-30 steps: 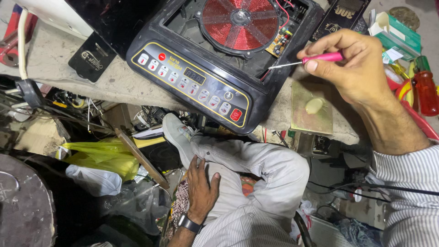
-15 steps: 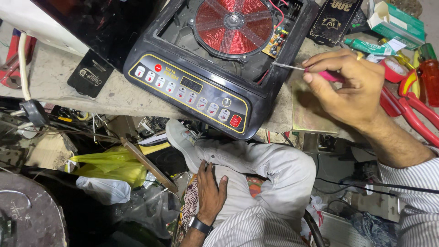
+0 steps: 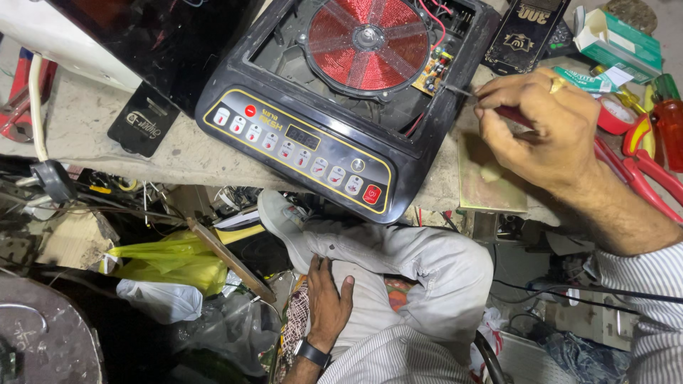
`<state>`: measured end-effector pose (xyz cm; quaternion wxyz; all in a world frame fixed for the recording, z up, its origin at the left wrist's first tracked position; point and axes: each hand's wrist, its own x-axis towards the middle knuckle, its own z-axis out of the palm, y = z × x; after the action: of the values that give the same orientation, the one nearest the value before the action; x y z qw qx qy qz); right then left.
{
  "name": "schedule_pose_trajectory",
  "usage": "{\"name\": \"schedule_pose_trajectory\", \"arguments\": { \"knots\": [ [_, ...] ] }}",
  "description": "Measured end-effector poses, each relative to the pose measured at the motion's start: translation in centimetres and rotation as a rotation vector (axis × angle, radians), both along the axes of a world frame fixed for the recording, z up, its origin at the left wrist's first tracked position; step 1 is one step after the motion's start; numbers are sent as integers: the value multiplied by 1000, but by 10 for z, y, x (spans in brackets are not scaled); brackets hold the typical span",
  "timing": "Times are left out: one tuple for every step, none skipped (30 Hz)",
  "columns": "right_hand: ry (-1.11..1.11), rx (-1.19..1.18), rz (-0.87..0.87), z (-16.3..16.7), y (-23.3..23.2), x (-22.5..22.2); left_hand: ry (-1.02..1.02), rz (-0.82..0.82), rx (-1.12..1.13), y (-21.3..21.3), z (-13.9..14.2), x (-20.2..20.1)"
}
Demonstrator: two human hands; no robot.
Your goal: The person applies a viscous substance from a tube onto a small metal plate, then uses a screwdriver to spread and apply the substance to the internal components of an electric heater. The person works at a cluttered bench with tools and parts visible.
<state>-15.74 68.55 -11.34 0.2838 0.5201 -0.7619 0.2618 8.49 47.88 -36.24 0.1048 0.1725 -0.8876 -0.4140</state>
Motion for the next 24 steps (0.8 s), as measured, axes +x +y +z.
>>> {"name": "schedule_pose_trajectory", "arguments": {
  "knots": [
    [-12, -27, -44, -1, 3, -1, -4, -2, -3, 0, -1, -1],
    [-27, -49, -25, -3, 6, -1, -8, -2, -6, 1, -1, -2],
    [-43, -71, -3, -6, 7, -1, -13, 1, -9, 1, -2, -3],
    [-62, -93, 20, -8, 9, -1, -17, 5, -3, 1, -3, -4],
    [-126, -79, 24, -11, 10, -2, -22, 7, 3, 2, -3, -5],
    [-189, -65, 28, -14, 10, -3, -25, 10, 9, 3, -4, -6],
    [-252, -52, 32, -17, 11, -5, -26, 11, 9, 3, -4, -6],
    [-257, -78, 19, -19, 12, -6, -27, 11, 10, 4, -5, -6],
    [-262, -103, 7, -21, 14, -7, -29, 12, 11, 4, -5, -6],
    [-266, -129, -5, -23, 15, -9, -30, 9, 4, 4, -6, -6],
    [-246, -118, 13, -25, 16, -10, -31, 6, -2, 4, -6, -6],
    [-228, -106, 30, -27, 17, -12, -35, 1, -8, 4, -8, -6],
    [-213, -92, 44, -30, 20, -12, -23, 1, -15, 5, -9, -5],
    [-217, -69, 1, -31, 23, -13, -9, -5, -22, 6, -10, -5],
    [-222, -47, -45, -32, 27, -16, 4, -13, -27, 7, -13, -5],
    [-247, -70, -46, -31, 34, -16, 2, -6, -25, 8, -15, -5],
    [-272, -94, -46, -31, 41, -15, -4, -4, -20, 9, -17, -4],
    [-315, -159, 4, -28, 53, -15, -11, -1, -8, 12, -20, -3],
    [-376, -209, 2, -26, 62, -12, 11, 6, -20, 12, -22, -3],
    [-436, -263, 2, -25, 72, -10, 34, 16, -39, 12, -24, -2],
    [-523, -299, -56, -23, 86, 0, 57, 25, -56, 12, -26, 0],
    [-571, -298, -132, -25, 95, 10, 71, 16, -51, 12, -28, 1],
    [-620, -295, -206, -27, 103, 19, 85, 14, -48, 12, -30, 2],
    [-640, -252, -298, -32, 109, 29, 95, 17, -45, 12, -31, 3]
  ]
}}
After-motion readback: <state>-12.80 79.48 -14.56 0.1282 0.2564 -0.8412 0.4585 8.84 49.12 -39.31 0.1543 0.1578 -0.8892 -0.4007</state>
